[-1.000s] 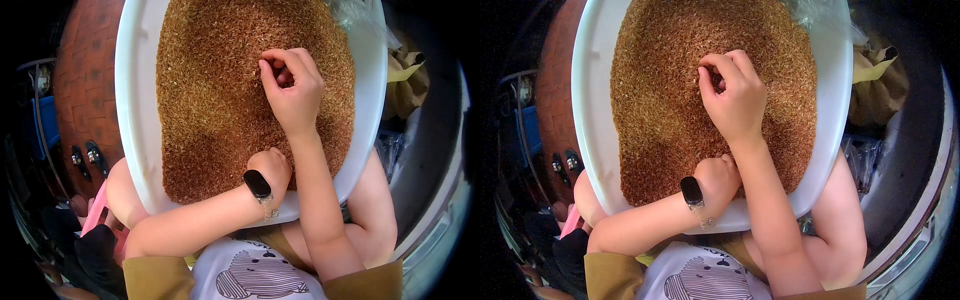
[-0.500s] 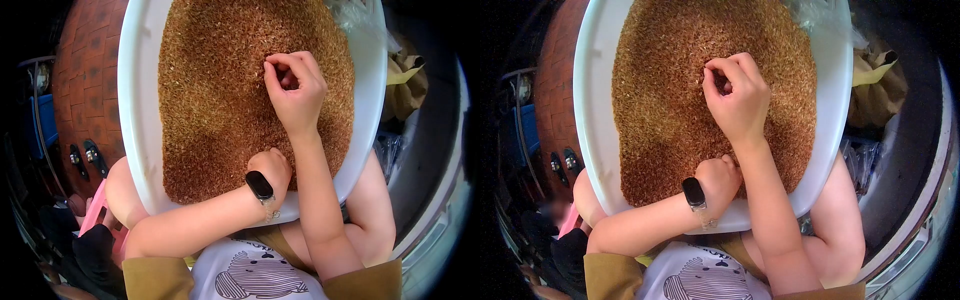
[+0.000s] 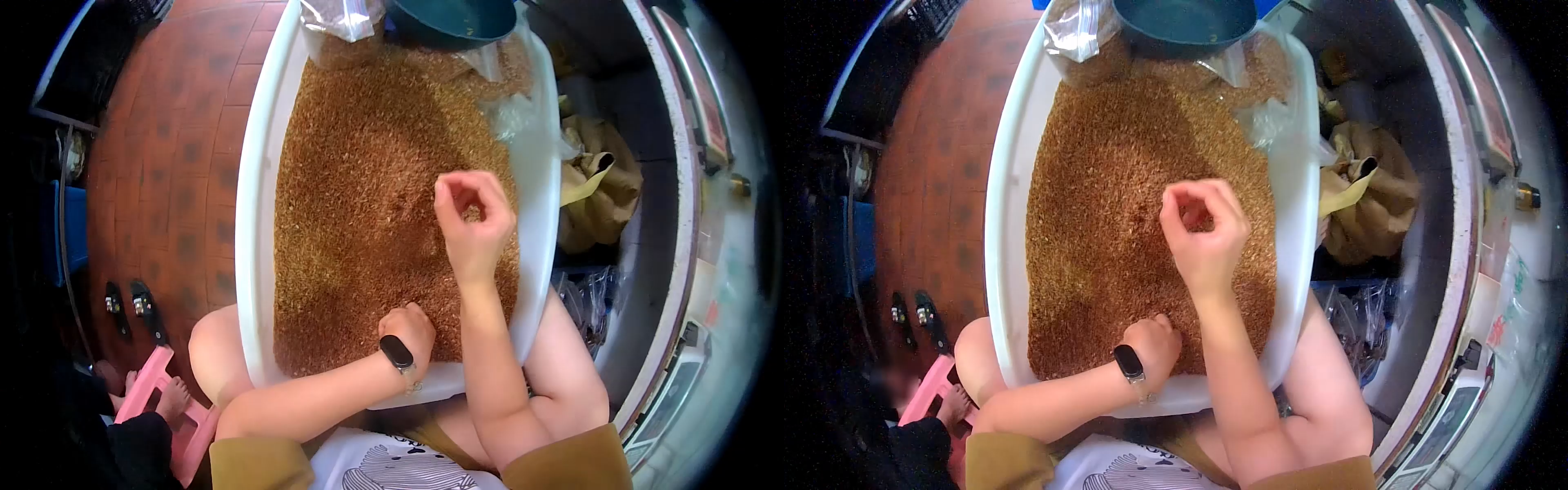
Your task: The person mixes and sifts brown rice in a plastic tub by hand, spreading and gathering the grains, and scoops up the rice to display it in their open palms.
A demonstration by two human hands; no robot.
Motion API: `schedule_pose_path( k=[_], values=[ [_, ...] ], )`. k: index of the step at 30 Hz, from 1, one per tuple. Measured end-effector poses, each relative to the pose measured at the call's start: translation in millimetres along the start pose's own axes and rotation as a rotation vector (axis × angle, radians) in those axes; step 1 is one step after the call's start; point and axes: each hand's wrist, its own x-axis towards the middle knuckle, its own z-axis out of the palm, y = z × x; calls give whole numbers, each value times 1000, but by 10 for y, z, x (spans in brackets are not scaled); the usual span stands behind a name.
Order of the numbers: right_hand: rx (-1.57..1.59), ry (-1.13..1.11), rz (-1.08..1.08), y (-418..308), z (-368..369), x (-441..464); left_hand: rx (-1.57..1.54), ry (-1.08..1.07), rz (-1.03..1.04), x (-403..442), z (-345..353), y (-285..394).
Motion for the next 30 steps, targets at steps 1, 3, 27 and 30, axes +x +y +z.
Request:
schedule_pose_path(
  k=[1, 3, 27, 30],
  values=[
    [-4, 15, -25, -83, -26, 114, 5, 24, -50, -22, -1, 19],
    [33, 81, -101, -174, -13, 443, 16, 8, -71, 3, 11, 40],
    [-373, -168, 225, 617, -372, 27, 105, 73, -37, -7, 24, 2],
    [-327, -214, 237, 561, -380, 113, 24, 132, 222, -44, -126, -75]
  ],
)
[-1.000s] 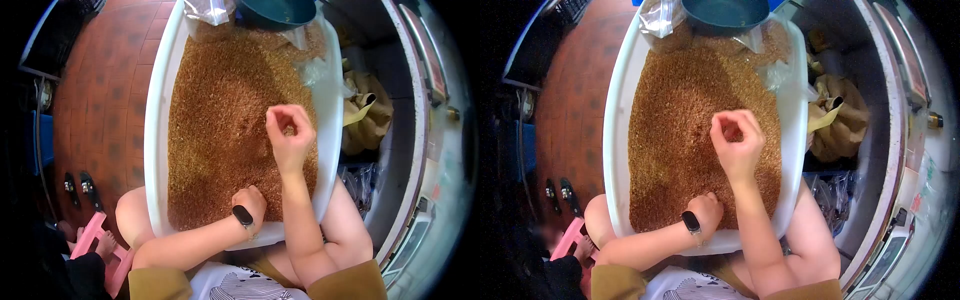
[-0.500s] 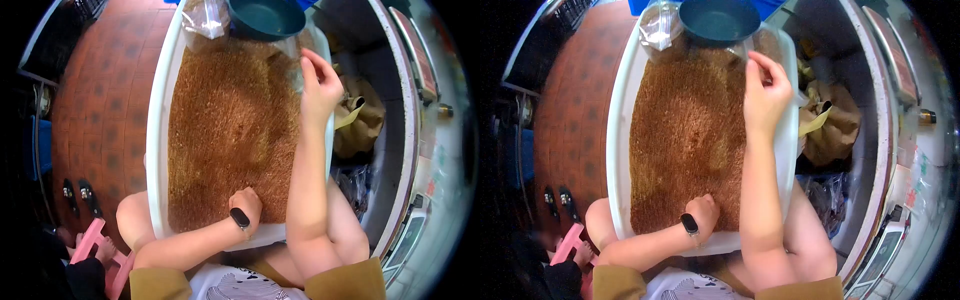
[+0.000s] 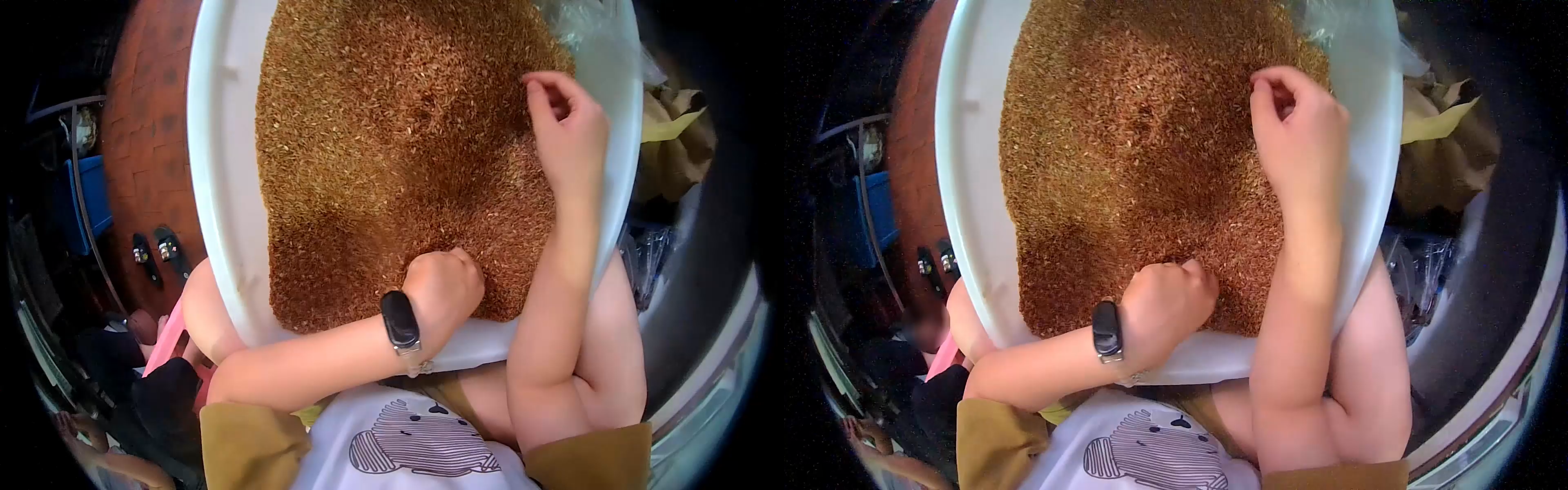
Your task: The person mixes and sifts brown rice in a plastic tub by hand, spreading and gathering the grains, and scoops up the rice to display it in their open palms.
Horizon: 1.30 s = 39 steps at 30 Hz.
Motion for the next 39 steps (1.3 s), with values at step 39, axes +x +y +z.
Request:
schedule_pose_path(
  k=[39],
  values=[
    [290, 663, 46, 583, -1085, -385, 112, 670, -157, 521, -675, -153]
  ],
)
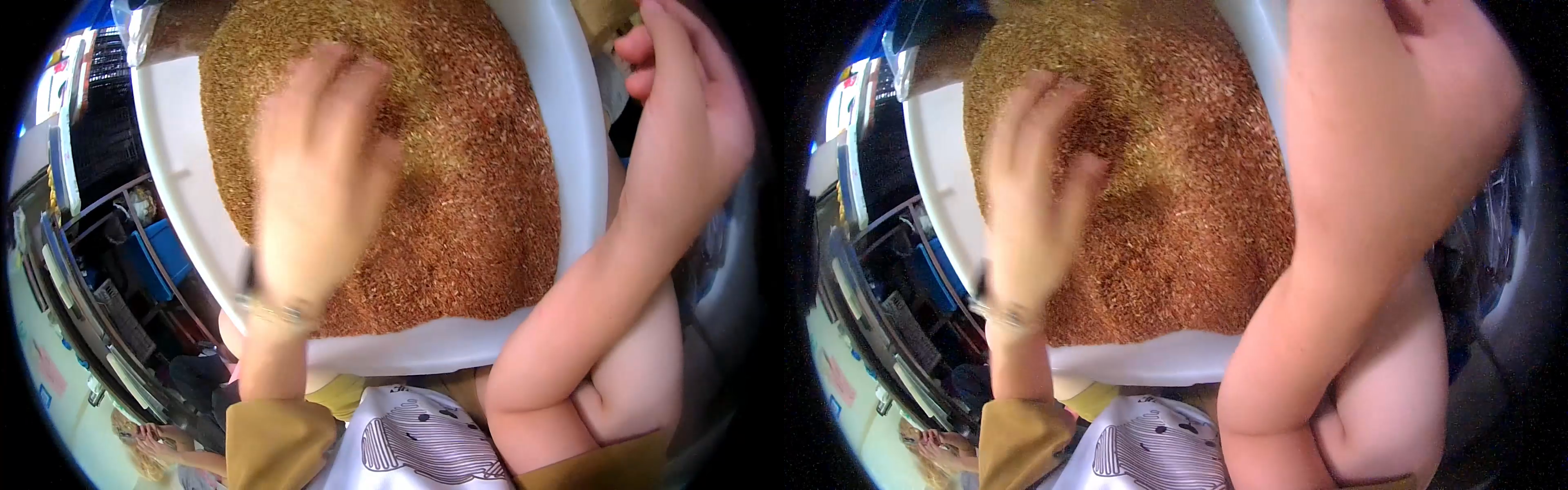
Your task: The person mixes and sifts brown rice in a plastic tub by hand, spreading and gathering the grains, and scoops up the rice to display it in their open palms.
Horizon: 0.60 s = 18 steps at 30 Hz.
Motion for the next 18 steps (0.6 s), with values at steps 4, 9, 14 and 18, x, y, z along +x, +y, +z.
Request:
schedule_pose_path(
  k=[4, 9, 14, 18],
  values=[
    [-1, -44, 25, -62, -79, -105, -362, -195, 484, -562, 540, 564],
    [21, -44, 148, -209, -60, -228, -552, -247, 805, -907, 939, 897],
    [81, -57, 126, -225, 31, -266, -533, -294, 852, -857, 975, 817],
    [136, -83, 91, -192, 43, -277, -385, -387, 816, -860, 892, 669]
  ],
)
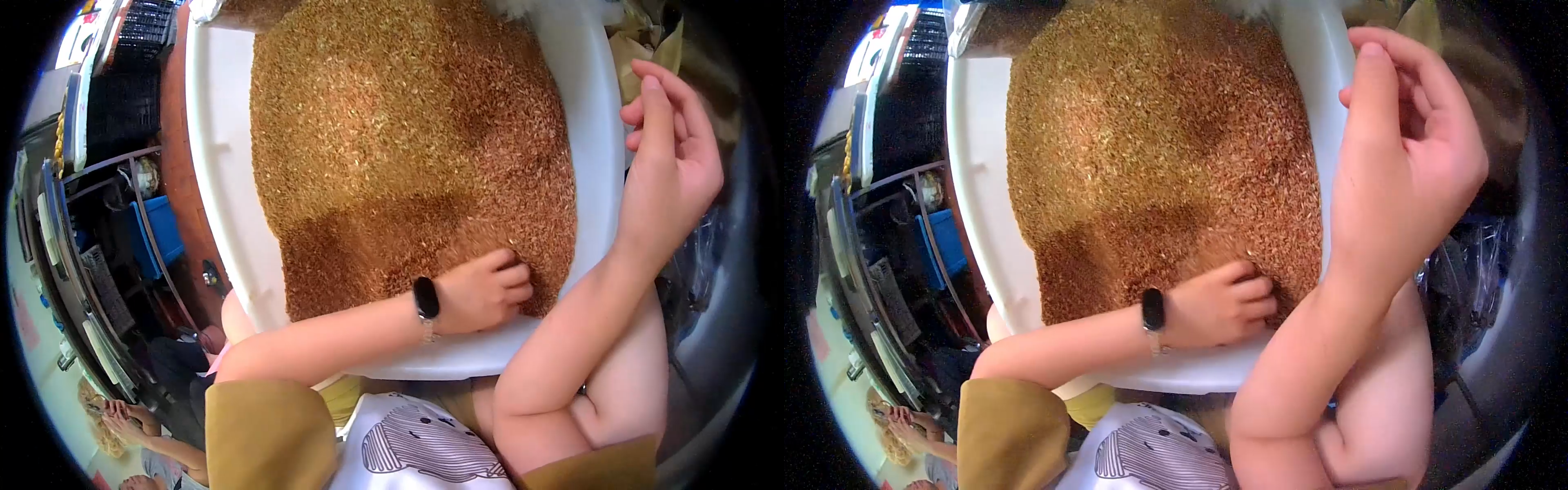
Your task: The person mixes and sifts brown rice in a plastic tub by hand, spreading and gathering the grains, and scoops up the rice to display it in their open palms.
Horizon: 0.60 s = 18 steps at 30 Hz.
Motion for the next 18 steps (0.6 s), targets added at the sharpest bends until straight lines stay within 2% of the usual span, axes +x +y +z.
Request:
schedule_pose_path(
  k=[5, 10, 11, 14, 15, 16, 17, 18],
  values=[
    [-80, -41, -1, -16, -26, -17, 265, -65, -156, -372, -195, -217],
    [-20, -239, 89, 87, -55, -9, 218, -106, -352, -686, -468, -230],
    [32, -308, 174, 95, -62, 2, 195, -110, -396, -748, -504, -209],
    [47, -465, 200, 63, -23, -60, 127, 134, -521, -964, -624, -49],
    [20, -536, 176, 98, -11, -58, 98, 185, -642, -1018, -731, 76],
    [-58, -632, 251, -41, -65, -54, 71, 236, -766, -1074, -811, 209],
    [-136, -728, 322, -302, -114, -5, -51, 415, -908, -1159, -776, 315],
    [-233, -698, 246, -315, -56, -114, -174, 597, -1048, -1253, -729, 421]
  ],
)
